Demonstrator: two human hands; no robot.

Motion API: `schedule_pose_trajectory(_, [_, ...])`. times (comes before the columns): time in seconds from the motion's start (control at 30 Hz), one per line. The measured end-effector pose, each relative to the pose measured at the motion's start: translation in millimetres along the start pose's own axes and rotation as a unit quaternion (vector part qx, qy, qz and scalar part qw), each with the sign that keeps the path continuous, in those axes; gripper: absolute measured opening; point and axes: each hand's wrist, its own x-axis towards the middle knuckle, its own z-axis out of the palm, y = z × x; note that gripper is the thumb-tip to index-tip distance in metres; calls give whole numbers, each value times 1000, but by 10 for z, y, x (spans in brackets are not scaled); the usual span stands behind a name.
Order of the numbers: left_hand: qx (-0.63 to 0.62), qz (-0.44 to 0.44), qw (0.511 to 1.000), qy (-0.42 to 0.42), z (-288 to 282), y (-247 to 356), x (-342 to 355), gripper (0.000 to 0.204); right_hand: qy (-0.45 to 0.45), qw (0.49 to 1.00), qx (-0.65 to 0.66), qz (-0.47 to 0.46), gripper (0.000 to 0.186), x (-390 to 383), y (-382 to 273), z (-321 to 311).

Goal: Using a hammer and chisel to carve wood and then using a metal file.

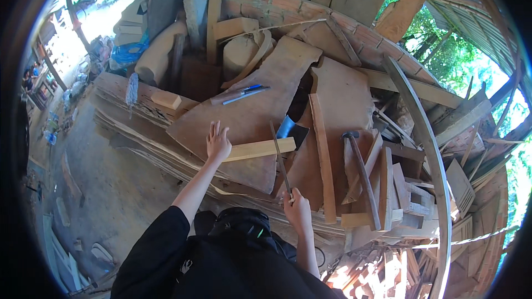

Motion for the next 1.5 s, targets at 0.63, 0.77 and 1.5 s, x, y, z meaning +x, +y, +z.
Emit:
schedule_pose_trajectory(0.63, [41, -104, 993, -48, -115, 116, -134, 19, -77, 990, -118, 15, 27, -203, 187, -38])
schedule_pose_trajectory(0.77, [25, -85, 995, -45, -130, 129, -149, 28, -74, 986, -146, 18, 26, -301, 210, -67])
schedule_pose_trajectory(1.5, [-73, 100, 985, -119, -177, 163, -108, 28, -75, 978, -195, 15, 30, -319, 411, 33])
